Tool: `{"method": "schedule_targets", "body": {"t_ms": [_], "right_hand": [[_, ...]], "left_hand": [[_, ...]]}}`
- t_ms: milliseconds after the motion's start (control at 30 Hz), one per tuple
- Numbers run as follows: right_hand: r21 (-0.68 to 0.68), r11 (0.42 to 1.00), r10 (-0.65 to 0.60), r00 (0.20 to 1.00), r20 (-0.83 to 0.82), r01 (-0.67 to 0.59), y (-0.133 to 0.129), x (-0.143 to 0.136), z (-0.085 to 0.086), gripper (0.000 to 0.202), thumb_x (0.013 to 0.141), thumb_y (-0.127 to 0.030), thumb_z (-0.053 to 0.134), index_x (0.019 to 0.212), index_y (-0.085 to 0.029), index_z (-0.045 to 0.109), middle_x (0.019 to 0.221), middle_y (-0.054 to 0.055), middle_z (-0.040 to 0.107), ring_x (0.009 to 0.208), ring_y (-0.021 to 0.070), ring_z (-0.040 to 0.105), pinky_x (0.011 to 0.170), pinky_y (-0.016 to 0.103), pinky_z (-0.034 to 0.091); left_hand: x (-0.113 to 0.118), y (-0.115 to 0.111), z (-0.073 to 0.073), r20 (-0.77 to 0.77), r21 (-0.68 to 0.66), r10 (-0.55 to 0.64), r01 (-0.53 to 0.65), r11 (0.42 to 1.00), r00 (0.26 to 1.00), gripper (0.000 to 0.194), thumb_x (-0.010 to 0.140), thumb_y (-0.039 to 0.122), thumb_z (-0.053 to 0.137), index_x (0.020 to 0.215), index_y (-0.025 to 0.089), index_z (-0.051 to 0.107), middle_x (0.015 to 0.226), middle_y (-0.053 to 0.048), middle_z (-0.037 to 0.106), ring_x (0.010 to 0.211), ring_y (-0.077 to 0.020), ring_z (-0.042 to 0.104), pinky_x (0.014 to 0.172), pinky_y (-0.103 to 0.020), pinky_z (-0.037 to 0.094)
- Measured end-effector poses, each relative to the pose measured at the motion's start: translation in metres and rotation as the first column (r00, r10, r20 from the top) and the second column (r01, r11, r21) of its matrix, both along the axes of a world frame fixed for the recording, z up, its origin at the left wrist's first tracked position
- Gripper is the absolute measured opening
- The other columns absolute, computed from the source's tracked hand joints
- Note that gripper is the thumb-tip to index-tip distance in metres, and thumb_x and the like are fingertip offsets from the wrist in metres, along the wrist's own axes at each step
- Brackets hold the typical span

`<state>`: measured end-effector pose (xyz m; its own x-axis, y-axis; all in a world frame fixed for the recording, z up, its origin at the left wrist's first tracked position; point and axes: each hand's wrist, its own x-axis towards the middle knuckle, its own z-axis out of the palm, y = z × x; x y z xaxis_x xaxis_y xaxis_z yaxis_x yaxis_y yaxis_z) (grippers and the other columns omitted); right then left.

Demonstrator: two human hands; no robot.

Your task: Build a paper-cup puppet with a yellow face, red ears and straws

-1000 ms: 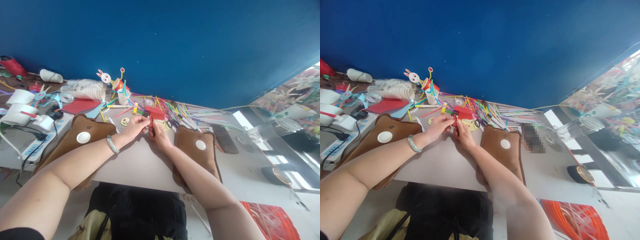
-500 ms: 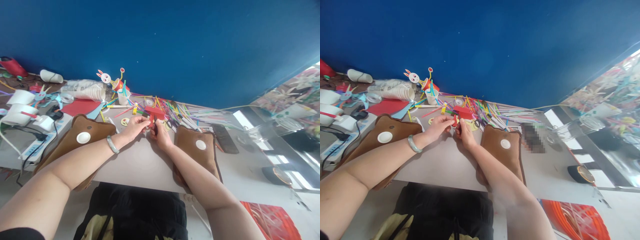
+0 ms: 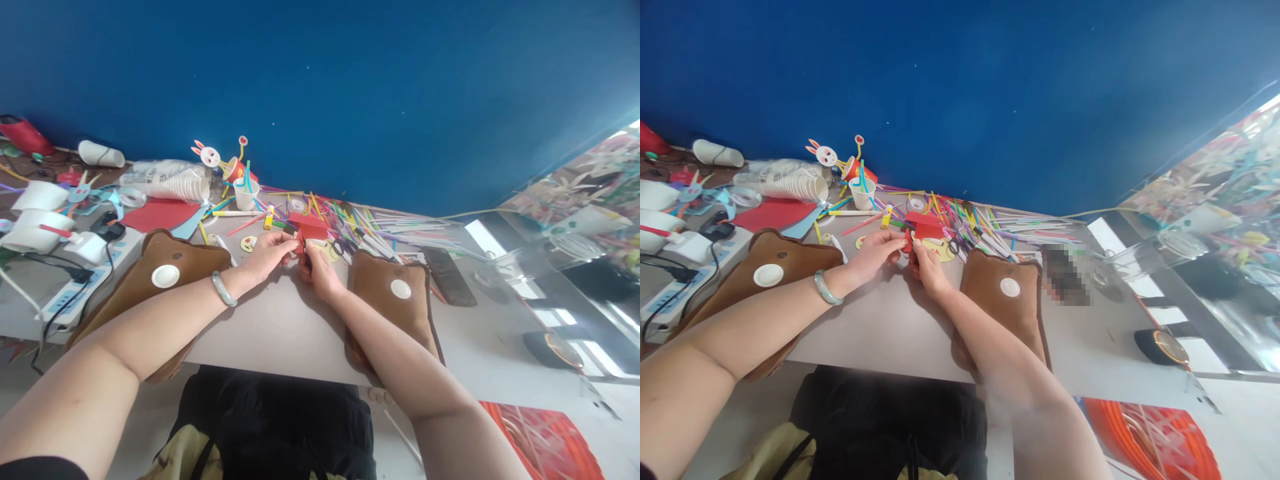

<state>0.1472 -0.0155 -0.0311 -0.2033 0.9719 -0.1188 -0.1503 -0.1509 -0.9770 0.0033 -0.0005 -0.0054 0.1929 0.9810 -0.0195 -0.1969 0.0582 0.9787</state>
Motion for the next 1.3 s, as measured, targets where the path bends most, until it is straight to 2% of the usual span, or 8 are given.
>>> {"method": "schedule_targets", "body": {"t_ms": [200, 733, 867, 1067, 1167, 1300], "right_hand": [[0.025, 0.998, -0.051, 0.999, -0.008, 0.051, 0.001, 0.0, -0.003, 0.062, 0.076, -0.082, 0.054, 0.063, -0.022, 0.046, 0.049, -0.007, 0.03, 0.041, 0.0065, 0.022, 0.04, 0.023, 0.014], [0.086, 0.995, -0.048, 0.998, 0.037, 0.045, -0.002, -0.001, 0.004, 0.06, 0.081, -0.08, 0.049, 0.066, -0.023, 0.039, 0.049, -0.008, 0.027, 0.043, 0.0069, 0.019, 0.041, 0.026, 0.014], [0.096, 0.994, -0.048, 0.999, 0.001, 0.048, -0.001, -0.001, 0.003, 0.059, 0.079, -0.079, 0.054, 0.067, -0.023, 0.04, 0.049, -0.009, 0.025, 0.043, 0.0069, 0.018, 0.042, 0.026, 0.014], [0.07, 0.984, -0.162, 0.986, -0.051, 0.165, 0.0, 0.001, 0.004, 0.06, 0.077, -0.079, 0.056, 0.064, -0.023, 0.041, 0.049, -0.008, 0.026, 0.042, 0.0069, 0.018, 0.042, 0.026, 0.013], [0.051, 0.984, -0.166, 0.984, -0.063, 0.169, -0.001, 0.003, 0.008, 0.054, 0.074, -0.072, 0.066, 0.068, -0.022, 0.048, 0.049, -0.009, 0.028, 0.042, 0.0062, 0.019, 0.041, 0.025, 0.015], [0.109, 0.985, -0.129, 0.991, -0.037, 0.133, -0.003, 0.005, 0.013, 0.039, 0.069, -0.052, 0.08, 0.074, -0.018, 0.06, 0.051, -0.007, 0.041, 0.043, 0.005, 0.026, 0.041, 0.024, 0.018]], "left_hand": [[0.001, -0.005, 0.005, -0.037, -0.015, -0.033, 0.032, 0.999, 0.999, 0.014, 0.074, 0.024, 0.066, 0.065, 0.014, 0.061, 0.048, 0.004, 0.05, 0.043, -0.0058, 0.044, 0.042, -0.02, 0.03], [0.001, -0.009, 0.011, -0.072, -0.075, -0.074, 0.069, 0.995, 0.995, 0.016, 0.075, 0.016, 0.063, 0.06, 0.015, 0.058, 0.047, 0.004, 0.052, 0.041, -0.0052, 0.043, 0.042, -0.019, 0.029], [0.001, -0.01, 0.013, -0.076, -0.075, -0.081, 0.075, 0.994, 0.994, 0.016, 0.076, 0.016, 0.063, 0.06, 0.015, 0.059, 0.047, 0.004, 0.052, 0.04, -0.0049, 0.042, 0.042, -0.02, 0.029], [0.001, -0.008, 0.008, -0.102, -0.062, -0.08, 0.073, 0.995, 0.992, 0.015, 0.075, 0.023, 0.067, 0.062, 0.016, 0.062, 0.046, 0.004, 0.051, 0.041, -0.0061, 0.042, 0.04, -0.02, 0.026], [0.001, -0.007, 0.005, -0.121, -0.047, -0.072, 0.067, 0.997, 0.99, 0.015, 0.075, 0.024, 0.067, 0.064, 0.016, 0.063, 0.047, 0.003, 0.052, 0.042, -0.0064, 0.043, 0.04, -0.02, 0.027], [0.0, -0.008, 0.007, -0.145, -0.036, -0.106, 0.102, 0.994, 0.984, 0.013, 0.074, 0.02, 0.064, 0.063, 0.015, 0.064, 0.051, 0.002, 0.056, 0.042, -0.0061, 0.045, 0.04, -0.02, 0.026]]}}
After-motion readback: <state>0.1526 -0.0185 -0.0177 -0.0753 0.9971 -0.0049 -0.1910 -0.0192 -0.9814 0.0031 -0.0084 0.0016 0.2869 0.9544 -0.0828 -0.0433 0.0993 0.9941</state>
